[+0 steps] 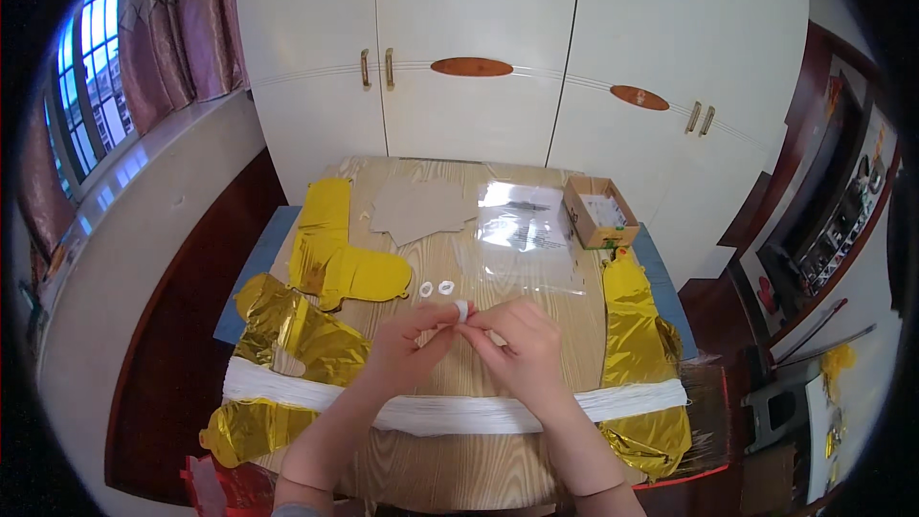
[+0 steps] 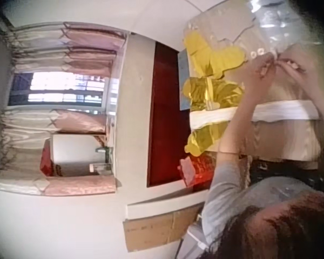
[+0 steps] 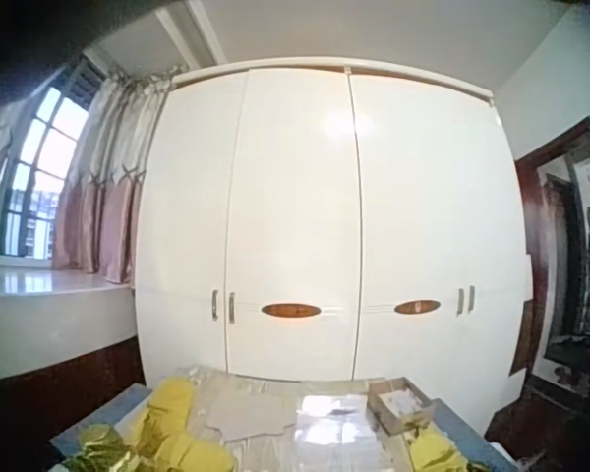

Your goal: Manually attaching small white plastic clips onto a white ribbon strip on a workbench.

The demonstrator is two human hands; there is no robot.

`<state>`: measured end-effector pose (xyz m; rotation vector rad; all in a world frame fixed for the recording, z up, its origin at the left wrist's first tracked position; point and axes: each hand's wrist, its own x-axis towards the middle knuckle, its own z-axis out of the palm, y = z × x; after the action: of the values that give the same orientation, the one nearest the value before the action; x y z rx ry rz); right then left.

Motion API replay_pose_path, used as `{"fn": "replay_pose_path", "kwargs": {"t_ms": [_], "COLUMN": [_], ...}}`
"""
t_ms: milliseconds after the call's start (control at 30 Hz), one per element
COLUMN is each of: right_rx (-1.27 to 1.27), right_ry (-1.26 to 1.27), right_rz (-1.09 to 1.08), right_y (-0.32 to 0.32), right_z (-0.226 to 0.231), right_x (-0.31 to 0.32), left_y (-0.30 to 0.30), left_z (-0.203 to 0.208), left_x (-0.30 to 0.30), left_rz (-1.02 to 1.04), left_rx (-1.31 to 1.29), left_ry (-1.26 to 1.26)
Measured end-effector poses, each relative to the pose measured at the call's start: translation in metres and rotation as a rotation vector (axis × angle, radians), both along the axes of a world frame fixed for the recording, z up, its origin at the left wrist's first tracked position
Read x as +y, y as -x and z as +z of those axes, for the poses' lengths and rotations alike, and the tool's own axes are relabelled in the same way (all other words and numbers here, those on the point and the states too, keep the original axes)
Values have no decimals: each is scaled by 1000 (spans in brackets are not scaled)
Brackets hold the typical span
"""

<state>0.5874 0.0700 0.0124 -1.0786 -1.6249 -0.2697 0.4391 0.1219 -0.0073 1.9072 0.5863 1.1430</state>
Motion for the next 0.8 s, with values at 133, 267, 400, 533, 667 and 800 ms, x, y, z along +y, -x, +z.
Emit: {"fn": "replay_pose_path", "kwargs": {"t_ms": [133,267,400,533,667,800], "right_rx": [-35,59,231,276,-74,-110], "right_ry": [-29,83,254,66,-59,-49], "right_rz": [24,143,247,162,119,166], "right_y": [-8,-12,-14,-6,-12,-7], "right_z": [-2,-1,-1,0,0,5], "right_x": [2,2,3,6,1,-4], "left_y": [3,6,4,4,5,7], "left_z": [6,5,8,5,4,1], "left_x": [-4,-1,-3,-1,2,6], "left_rz": [48,-96,-294,-310,-269,-346], "left_rx": [167,155,-123,-228,-200,-196], "left_ry": [-14,137,467,535,536,517]}}
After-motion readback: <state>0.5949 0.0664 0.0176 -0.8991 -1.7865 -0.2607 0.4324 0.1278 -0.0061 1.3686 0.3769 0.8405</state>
